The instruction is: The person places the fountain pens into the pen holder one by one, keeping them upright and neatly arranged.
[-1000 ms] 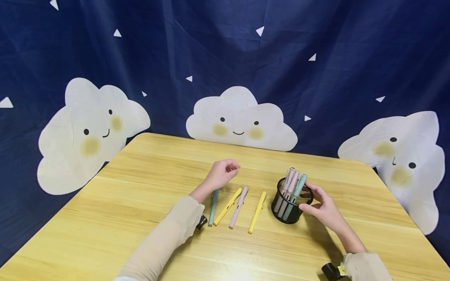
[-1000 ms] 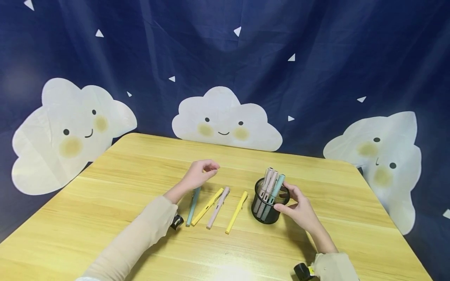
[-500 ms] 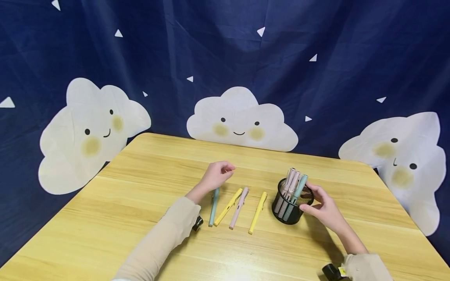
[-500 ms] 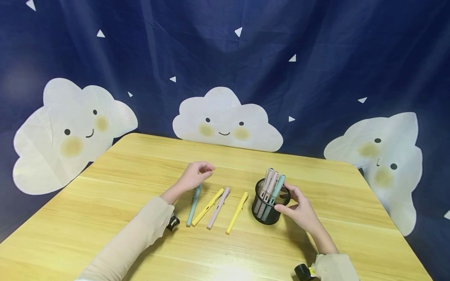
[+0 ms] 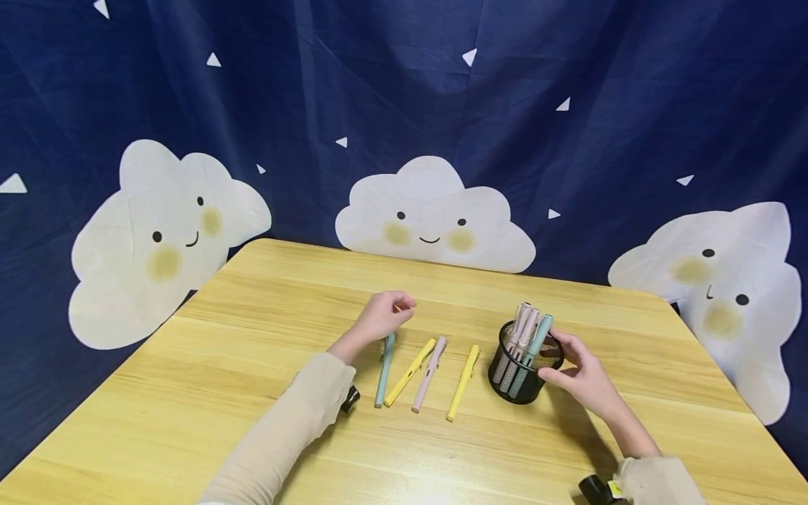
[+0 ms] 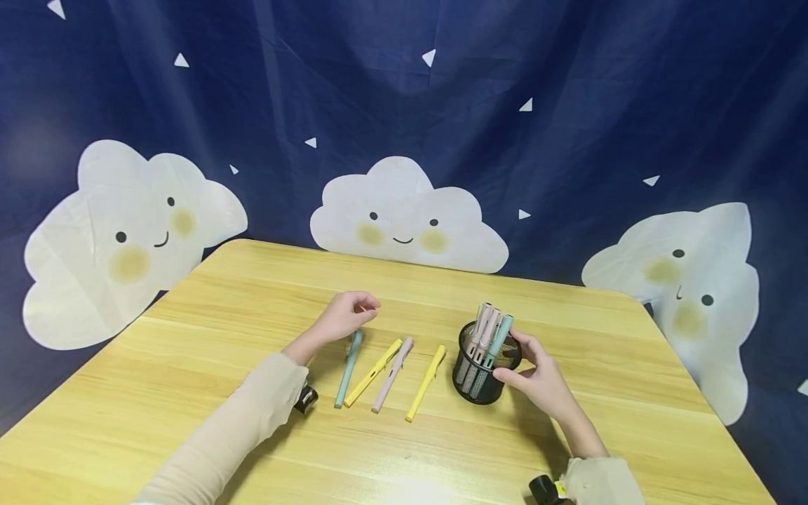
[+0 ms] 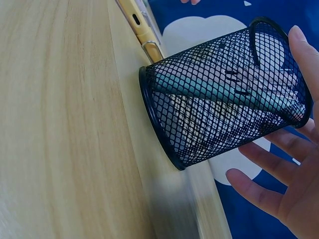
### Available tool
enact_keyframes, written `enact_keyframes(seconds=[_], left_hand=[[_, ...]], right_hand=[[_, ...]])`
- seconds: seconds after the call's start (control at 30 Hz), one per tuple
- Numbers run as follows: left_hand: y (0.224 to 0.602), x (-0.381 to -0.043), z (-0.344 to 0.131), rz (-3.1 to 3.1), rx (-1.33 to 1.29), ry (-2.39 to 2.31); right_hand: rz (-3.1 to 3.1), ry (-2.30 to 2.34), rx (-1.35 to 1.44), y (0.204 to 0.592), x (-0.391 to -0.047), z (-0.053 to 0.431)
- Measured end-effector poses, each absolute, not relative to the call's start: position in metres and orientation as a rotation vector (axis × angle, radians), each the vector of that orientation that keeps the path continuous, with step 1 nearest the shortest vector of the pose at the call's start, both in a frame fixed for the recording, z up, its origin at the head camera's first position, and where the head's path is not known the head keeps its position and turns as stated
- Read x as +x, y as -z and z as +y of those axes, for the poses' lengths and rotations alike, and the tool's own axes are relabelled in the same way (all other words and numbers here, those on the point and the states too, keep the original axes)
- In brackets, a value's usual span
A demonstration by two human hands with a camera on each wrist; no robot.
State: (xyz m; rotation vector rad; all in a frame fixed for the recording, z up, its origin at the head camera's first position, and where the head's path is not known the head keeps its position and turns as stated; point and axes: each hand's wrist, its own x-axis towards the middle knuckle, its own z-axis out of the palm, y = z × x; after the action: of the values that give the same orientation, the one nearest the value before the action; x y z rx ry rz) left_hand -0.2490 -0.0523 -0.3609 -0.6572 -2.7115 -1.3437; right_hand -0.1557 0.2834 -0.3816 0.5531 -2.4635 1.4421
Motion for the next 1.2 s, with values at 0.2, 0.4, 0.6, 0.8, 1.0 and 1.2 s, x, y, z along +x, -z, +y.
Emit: enact_keyframes(seconds=[0.2, 0.4, 0.6, 0.8, 1.0, 1.2], left_hand=[[0.361, -0.249, -0.055, -2.765, -0.668, 1.292], [0.36, -0.249, -0.056, -2.83, -0.69, 1.211], [0.357, -0.247, -0.057, -2.904, -0.675, 1.104], [0.358, -0.248, -0.059, -2.974, -0.674, 0.963], [0.36, -0.249, -0.063, -3.067, -0.677, 0.901], [0.361, -0.247, -0.067, -3.17, -0.684, 0.837]], right_hand=[[-2.446, -1.475, 0.562, 0.381, -0.154, 0.282], [-2.431, -1.486, 0.569, 0.381, -0.153, 0.282], [-2.434, -1.481, 0.565, 0.382, -0.154, 0.282], [-2.426, -1.487, 0.574, 0.382, -0.154, 0.282], [-2.432, -1.485, 0.568, 0.382, -0.153, 0.282], [-2.432, -1.474, 0.574, 0.382, -0.154, 0.283]])
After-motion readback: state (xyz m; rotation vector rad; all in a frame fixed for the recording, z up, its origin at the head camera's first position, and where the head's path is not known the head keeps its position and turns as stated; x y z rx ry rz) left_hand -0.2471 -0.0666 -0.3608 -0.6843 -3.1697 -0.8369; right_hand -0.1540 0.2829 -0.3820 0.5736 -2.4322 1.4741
